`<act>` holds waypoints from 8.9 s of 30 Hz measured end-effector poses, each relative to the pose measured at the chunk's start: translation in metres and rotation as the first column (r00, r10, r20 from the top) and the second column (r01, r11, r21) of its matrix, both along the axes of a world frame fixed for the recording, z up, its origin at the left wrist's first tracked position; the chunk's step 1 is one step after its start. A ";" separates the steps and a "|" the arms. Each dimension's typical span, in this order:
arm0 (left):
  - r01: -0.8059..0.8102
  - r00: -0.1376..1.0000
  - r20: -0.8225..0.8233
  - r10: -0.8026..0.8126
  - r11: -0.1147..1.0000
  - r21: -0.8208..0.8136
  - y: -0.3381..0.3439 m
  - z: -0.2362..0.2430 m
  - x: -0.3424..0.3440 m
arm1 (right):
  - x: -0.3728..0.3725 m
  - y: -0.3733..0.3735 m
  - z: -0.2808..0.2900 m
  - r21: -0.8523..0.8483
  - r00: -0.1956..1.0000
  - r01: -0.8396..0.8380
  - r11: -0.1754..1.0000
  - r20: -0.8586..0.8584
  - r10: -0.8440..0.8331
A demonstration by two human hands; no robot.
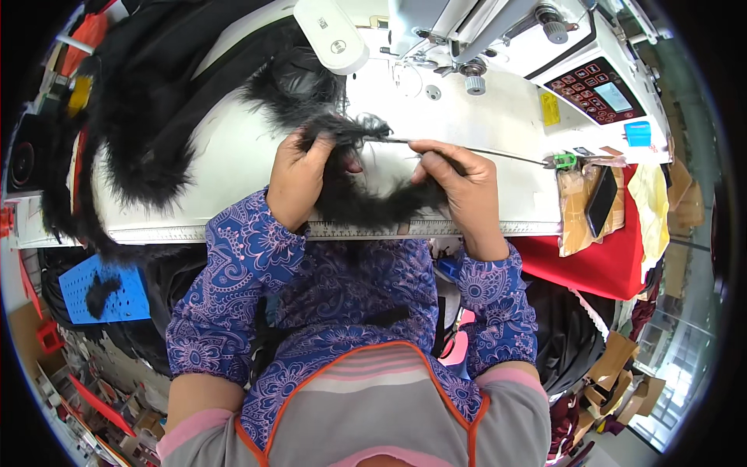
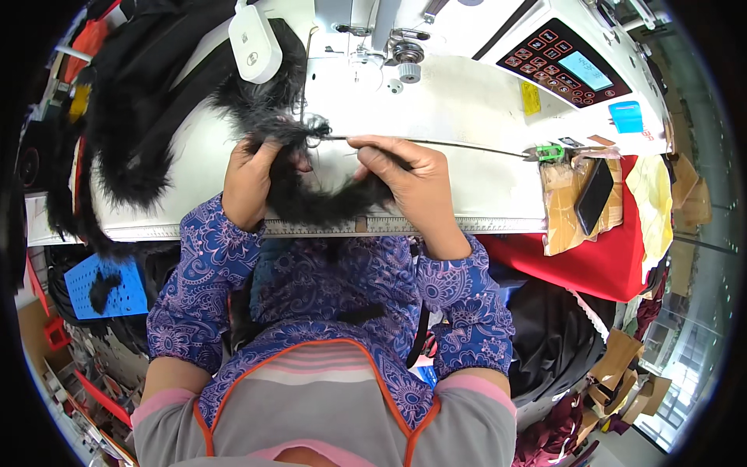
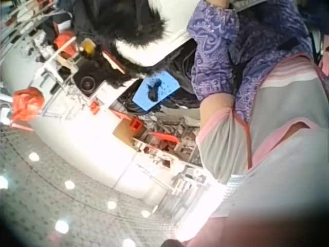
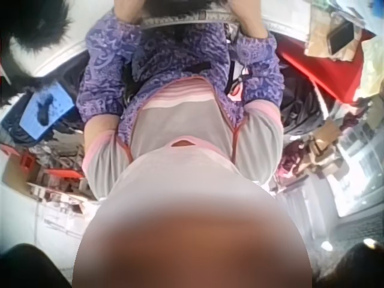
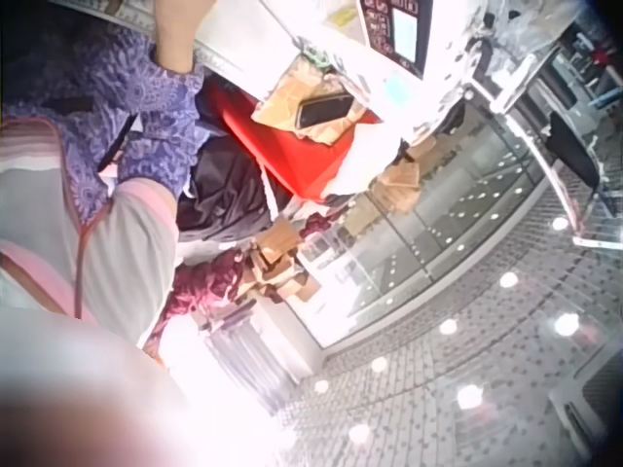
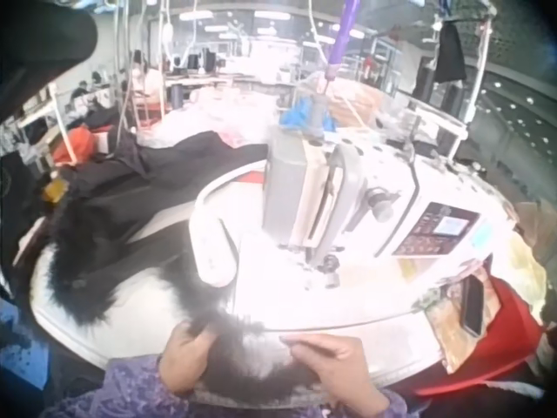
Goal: Sewing black fur trim onto a piece of clothing using an industrial sewing machine.
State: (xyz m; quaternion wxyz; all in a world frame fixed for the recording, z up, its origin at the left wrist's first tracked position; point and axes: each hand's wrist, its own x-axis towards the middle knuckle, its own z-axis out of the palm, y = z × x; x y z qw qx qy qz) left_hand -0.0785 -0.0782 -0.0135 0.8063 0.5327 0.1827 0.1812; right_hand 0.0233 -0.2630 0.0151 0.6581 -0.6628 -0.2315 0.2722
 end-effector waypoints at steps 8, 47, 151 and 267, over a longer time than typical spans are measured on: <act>0.042 0.999 0.020 -0.043 0.998 0.038 0.003 -0.003 -0.003 | 0.005 -0.004 -0.009 -0.085 0.994 -0.090 0.992 -0.076 0.084; 0.001 0.999 0.015 -0.033 0.443 0.896 0.038 -0.015 0.078 | 0.066 0.040 -0.029 -0.167 0.487 0.020 0.986 0.863 0.137; -0.344 0.870 0.301 0.390 0.044 0.938 0.118 -0.017 0.028 | 0.045 0.021 -0.017 -0.278 0.320 -0.025 0.960 0.908 0.271; 0.306 0.951 -0.043 -0.305 0.921 0.239 0.030 0.009 -0.090 | -0.039 0.044 -0.015 0.356 0.847 0.243 0.902 -0.531 -0.018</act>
